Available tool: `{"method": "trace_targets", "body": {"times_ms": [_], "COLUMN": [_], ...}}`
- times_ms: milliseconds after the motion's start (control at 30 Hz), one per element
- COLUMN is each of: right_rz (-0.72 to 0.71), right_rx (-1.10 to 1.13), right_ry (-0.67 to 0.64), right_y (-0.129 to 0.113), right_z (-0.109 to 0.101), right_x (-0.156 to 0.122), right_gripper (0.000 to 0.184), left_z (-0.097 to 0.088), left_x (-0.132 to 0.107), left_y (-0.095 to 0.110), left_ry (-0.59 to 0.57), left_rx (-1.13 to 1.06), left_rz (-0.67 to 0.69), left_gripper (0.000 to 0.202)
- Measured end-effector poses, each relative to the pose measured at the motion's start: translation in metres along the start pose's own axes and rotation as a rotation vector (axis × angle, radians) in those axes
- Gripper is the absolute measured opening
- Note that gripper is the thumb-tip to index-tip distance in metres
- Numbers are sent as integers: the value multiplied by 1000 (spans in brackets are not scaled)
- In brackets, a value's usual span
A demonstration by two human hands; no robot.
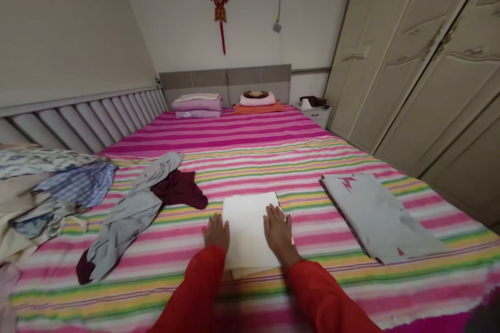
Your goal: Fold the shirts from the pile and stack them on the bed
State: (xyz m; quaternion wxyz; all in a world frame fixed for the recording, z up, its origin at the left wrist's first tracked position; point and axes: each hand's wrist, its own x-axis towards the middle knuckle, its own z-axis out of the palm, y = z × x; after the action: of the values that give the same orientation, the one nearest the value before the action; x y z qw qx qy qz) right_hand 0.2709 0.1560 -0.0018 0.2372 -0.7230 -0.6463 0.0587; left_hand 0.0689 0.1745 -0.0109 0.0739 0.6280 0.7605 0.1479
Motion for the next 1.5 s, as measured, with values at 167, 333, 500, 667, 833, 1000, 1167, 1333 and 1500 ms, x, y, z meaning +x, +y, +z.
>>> {"method": "trace_targets", "body": {"times_ms": [167, 333, 500, 667, 833, 1000, 1167, 1333, 1500], "right_rz": [-173, -255, -223, -86, 6, 95, 199, 262, 205], "right_rx": [123, 114, 11, -31, -77, -67, -16, 59, 51], "right_ry": [-24, -245, -242, -231, -207, -163, -109, -139, -27], "right_y": [-46, -55, -39, -29, -16, -1, 24, 47, 6], "right_z": [-5, 15, 30, 32, 31, 28, 14, -16, -22], "right_x": [14, 36, 53, 70, 80, 76, 60, 43, 5], "right_gripper": [51, 50, 51, 58, 63, 64, 60, 56, 58], "left_z": [-12, 8, 30, 32, 29, 27, 12, -9, -14], "left_x": [30, 52, 54, 57, 62, 58, 40, 22, -8], "left_y": [28, 53, 47, 47, 42, 22, 3, -16, 9], "left_ry": [9, -99, -75, 1, 23, 56, 8, -69, 23], "left_rx": [-71, -87, -43, -5, -8, -11, -22, -81, -120], "left_rz": [305, 402, 382, 213, 106, 84, 36, 9, 42], "left_gripper": [49, 55, 54, 55, 57, 55, 55, 52, 54]}}
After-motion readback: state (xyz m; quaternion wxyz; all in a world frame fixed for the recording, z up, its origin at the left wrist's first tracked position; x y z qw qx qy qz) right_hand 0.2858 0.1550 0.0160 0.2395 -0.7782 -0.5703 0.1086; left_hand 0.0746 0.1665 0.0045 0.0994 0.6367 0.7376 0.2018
